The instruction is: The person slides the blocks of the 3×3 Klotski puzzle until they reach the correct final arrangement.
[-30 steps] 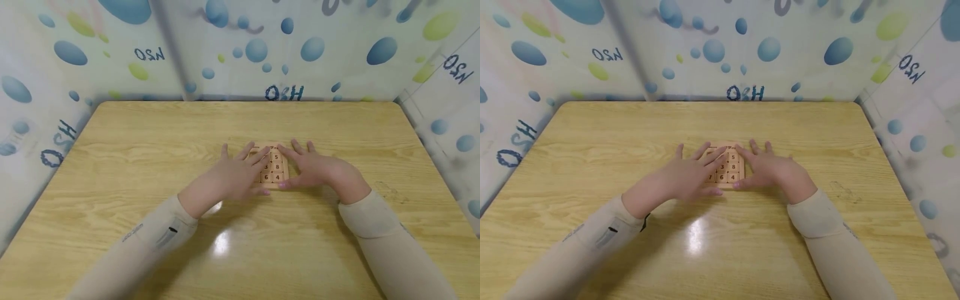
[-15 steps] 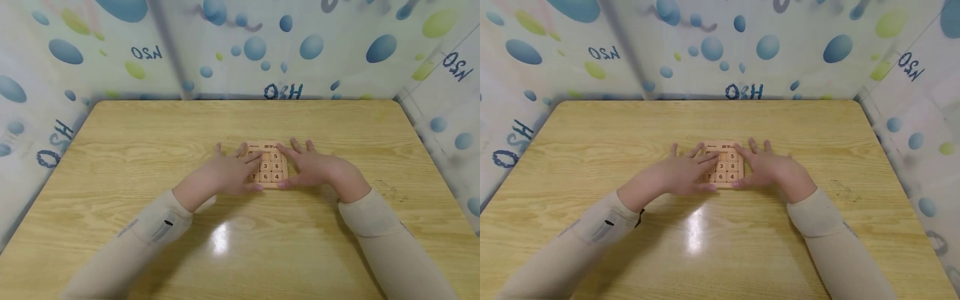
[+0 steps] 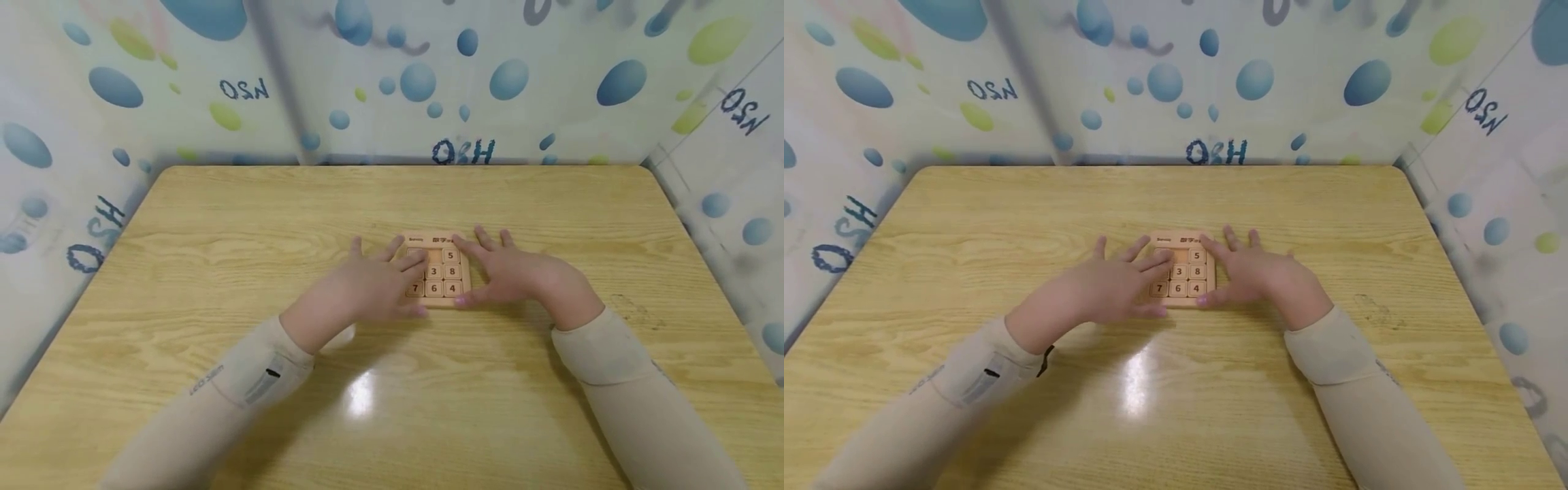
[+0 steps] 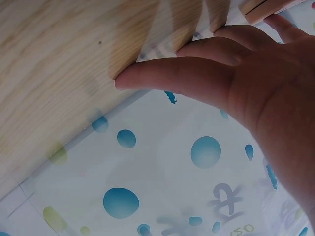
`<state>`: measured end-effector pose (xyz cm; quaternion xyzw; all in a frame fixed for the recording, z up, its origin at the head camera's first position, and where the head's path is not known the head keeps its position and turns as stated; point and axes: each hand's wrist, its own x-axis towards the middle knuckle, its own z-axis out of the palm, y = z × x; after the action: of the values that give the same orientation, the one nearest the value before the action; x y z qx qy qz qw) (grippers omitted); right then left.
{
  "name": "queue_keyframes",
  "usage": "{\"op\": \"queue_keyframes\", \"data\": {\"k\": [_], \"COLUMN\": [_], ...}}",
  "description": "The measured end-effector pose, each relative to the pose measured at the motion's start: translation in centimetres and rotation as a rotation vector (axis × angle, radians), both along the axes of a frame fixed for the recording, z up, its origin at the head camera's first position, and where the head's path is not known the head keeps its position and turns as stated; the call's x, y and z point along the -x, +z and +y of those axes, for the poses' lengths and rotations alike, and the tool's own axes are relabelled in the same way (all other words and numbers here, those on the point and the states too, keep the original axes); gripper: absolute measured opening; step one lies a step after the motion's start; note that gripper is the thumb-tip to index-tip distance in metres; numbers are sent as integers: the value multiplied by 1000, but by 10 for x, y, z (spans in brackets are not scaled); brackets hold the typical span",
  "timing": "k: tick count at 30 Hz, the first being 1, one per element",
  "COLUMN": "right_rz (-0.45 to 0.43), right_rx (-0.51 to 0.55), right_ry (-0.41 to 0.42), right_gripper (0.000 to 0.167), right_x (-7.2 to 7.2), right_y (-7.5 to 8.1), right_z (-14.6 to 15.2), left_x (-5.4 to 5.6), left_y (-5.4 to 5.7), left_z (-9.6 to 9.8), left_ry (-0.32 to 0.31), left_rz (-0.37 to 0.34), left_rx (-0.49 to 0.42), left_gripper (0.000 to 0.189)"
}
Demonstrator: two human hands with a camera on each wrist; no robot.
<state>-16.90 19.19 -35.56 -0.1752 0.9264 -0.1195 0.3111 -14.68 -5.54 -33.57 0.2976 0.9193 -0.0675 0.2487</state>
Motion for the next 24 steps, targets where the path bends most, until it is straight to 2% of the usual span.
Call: {"op": "queue_keyframes", "data": {"k": [6, 13, 18, 24], "right_rz": [0, -1, 0, -12], "right_rx": [-5, -10, -8, 1], "right_ry": [2, -3, -5, -6], "right_gripper": [115, 115, 116, 116], "right_x": [1, 2, 3, 2], "right_y": [-1, 0, 1, -1], "right_z": [-1, -2, -3, -2], "left_x": [-11, -16, -13, 0], "left_y": [-1, -1, 0, -5], "left_z": [6, 7, 7, 8], "left_ry": [-42, -38, -29, -19], "left_rz": [0, 13, 4, -9], "left_rx": [-16, -8, -28, -34], "left_gripper": [87, 88, 88, 87]}}
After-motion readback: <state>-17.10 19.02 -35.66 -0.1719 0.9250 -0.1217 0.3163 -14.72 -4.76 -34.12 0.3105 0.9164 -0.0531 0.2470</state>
